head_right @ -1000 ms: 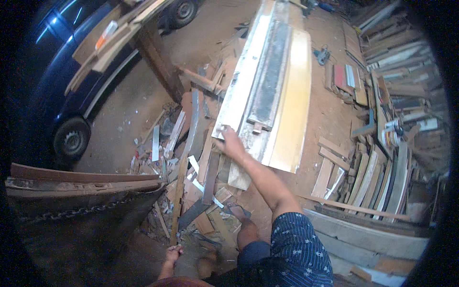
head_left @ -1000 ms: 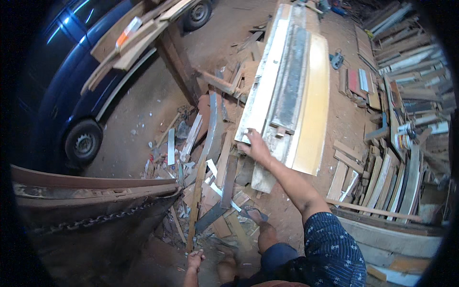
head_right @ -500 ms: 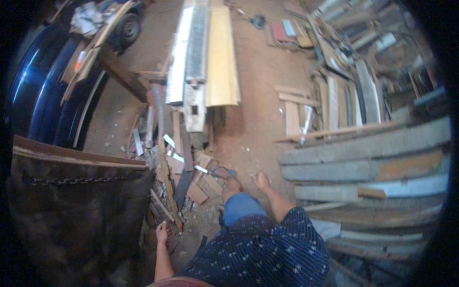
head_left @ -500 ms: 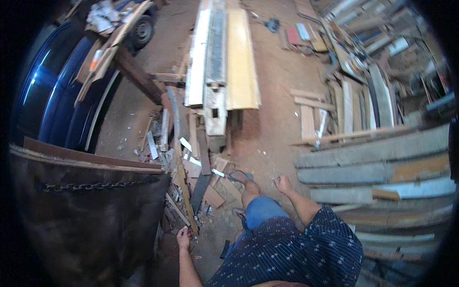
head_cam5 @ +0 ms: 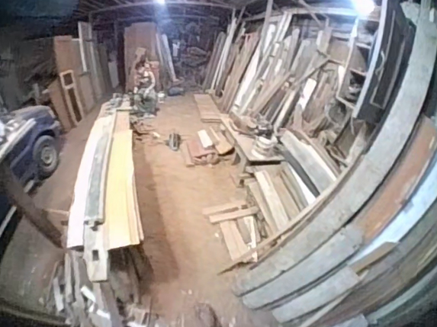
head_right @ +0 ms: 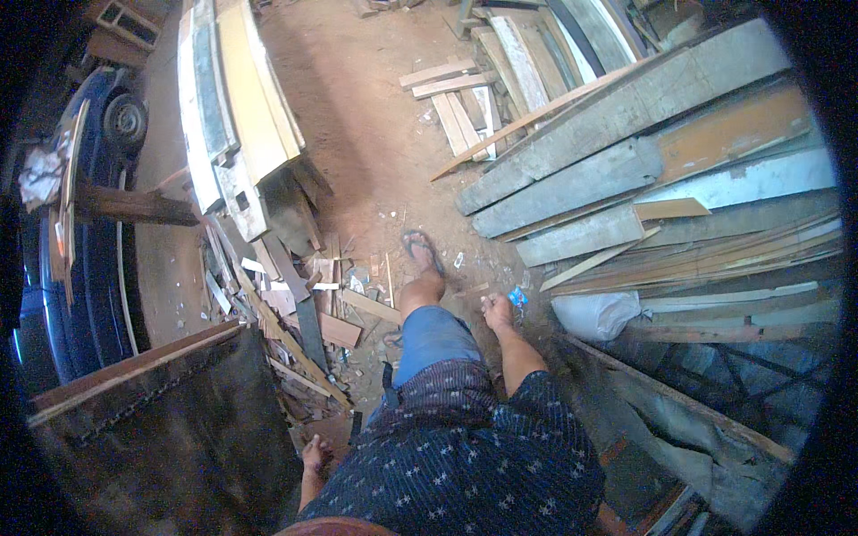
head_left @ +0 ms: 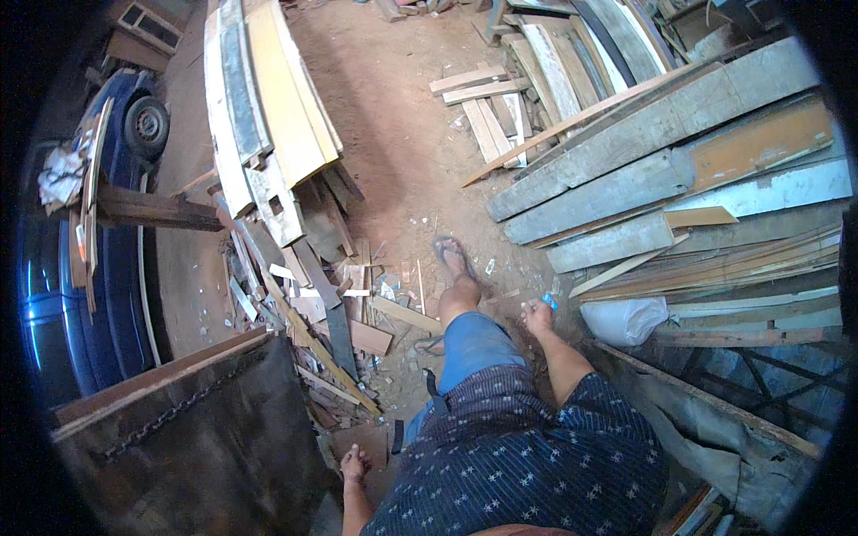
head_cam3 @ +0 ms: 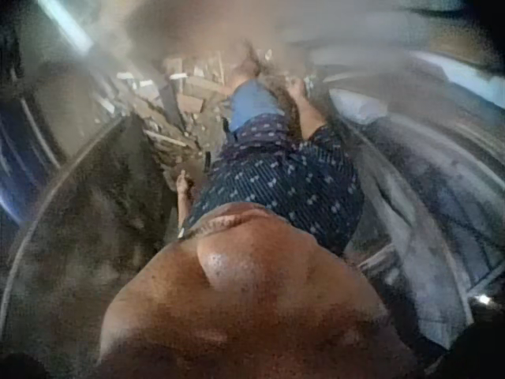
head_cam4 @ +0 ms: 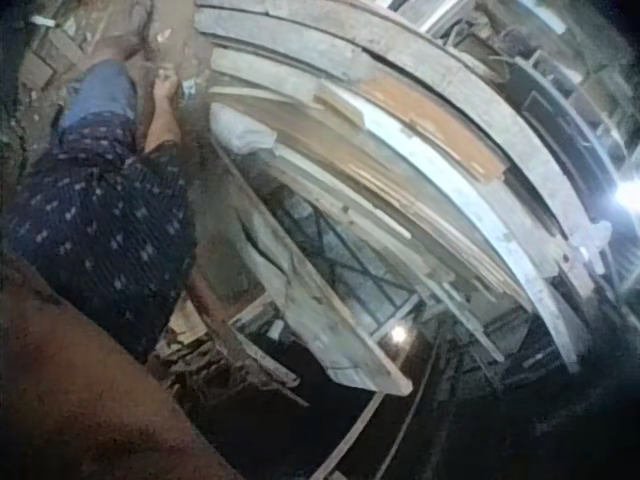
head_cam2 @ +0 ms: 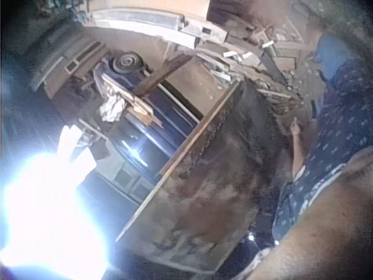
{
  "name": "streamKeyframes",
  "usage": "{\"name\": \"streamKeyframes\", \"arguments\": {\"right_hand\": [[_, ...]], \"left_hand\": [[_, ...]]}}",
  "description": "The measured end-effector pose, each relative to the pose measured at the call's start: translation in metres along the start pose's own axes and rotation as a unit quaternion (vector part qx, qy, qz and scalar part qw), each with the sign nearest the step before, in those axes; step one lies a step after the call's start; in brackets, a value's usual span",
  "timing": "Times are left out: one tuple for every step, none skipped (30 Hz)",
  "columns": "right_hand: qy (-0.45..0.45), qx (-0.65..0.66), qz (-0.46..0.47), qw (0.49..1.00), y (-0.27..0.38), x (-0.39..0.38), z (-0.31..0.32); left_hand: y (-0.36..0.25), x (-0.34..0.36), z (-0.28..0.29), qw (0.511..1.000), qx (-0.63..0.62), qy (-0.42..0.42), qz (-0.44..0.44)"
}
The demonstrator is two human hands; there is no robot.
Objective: The person sits on the ground and applies a white finish to a long, thin wooden strip using a brush. After finishing the strip, the person stands up, walks through a cluttered workshop, and picks up a power sander from the floor.
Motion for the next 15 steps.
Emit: {"name": "streamKeyframes", "arguments": {"right_hand": [[-0.003,0.03,-0.007,1.0,0.0,0.005,0.002],[-0.006,0.059,-0.013,0.998,-0.002,0.015,0.004],[-0.01,0.088,-0.019,0.996,-0.002,0.025,0.006],[-0.005,0.096,-0.013,0.995,-0.001,0.036,0.008],[-0.003,0.106,-0.006,0.994,0.003,0.049,0.009],[-0.001,0.116,0.0,0.993,0.008,0.062,0.01],[-0.004,0.136,-0.003,0.991,0.012,0.075,0.01],[-0.005,0.155,-0.004,0.988,0.019,0.091,0.01],[-0.007,0.174,-0.005,0.985,0.026,0.106,0.008],[-0.013,0.159,-0.02,0.987,0.036,0.121,0.009],[-0.012,0.166,-0.03,0.986,0.042,0.138,0.012],[-0.012,0.172,-0.04,0.984,0.048,0.155,0.018],[-0.011,0.182,-0.052,0.982,0.051,0.17,0.019],[-0.019,0.199,-0.044,0.979,0.059,0.187,0.022],[-0.027,0.199,-0.044,0.979,0.065,0.198,0.025]], "left_hand": [[-0.021,0.005,-0.005,0.999,-0.003,0.011,-0.036],[-0.046,0.005,-0.014,0.997,-0.008,0.023,-0.071],[-0.073,0.007,-0.022,0.997,0.0,0.014,-0.069],[-0.102,0.005,-0.03,0.998,0.007,0.003,-0.067],[-0.127,0.007,-0.035,0.998,0.015,-0.006,-0.067],[-0.145,0.016,-0.04,0.995,0.019,-0.021,-0.092],[-0.167,0.025,-0.049,0.992,0.025,-0.036,-0.117],[-0.187,0.032,-0.058,0.988,0.029,-0.051,-0.142],[-0.208,0.038,-0.065,0.99,0.034,-0.024,-0.136],[-0.227,0.04,-0.077,0.991,0.037,0.002,-0.126],[-0.247,0.04,-0.095,0.992,0.039,0.03,-0.118],[-0.267,0.039,-0.113,0.992,0.062,0.039,-0.106],[-0.291,0.04,-0.137,0.987,0.102,0.038,-0.118],[-0.312,0.036,-0.165,0.981,0.139,0.035,-0.128],[-0.333,0.033,-0.194,0.974,0.176,0.033,-0.138]]}}
Point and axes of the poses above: each hand's wrist, its own x-axis towards the middle knuckle, its own z-axis out of the back of the hand, y = z × x, the point moved 3 cm from there along x, towards the middle knuckle, and after that the axes turned 6 degrees about x, right-handed, at the moved point
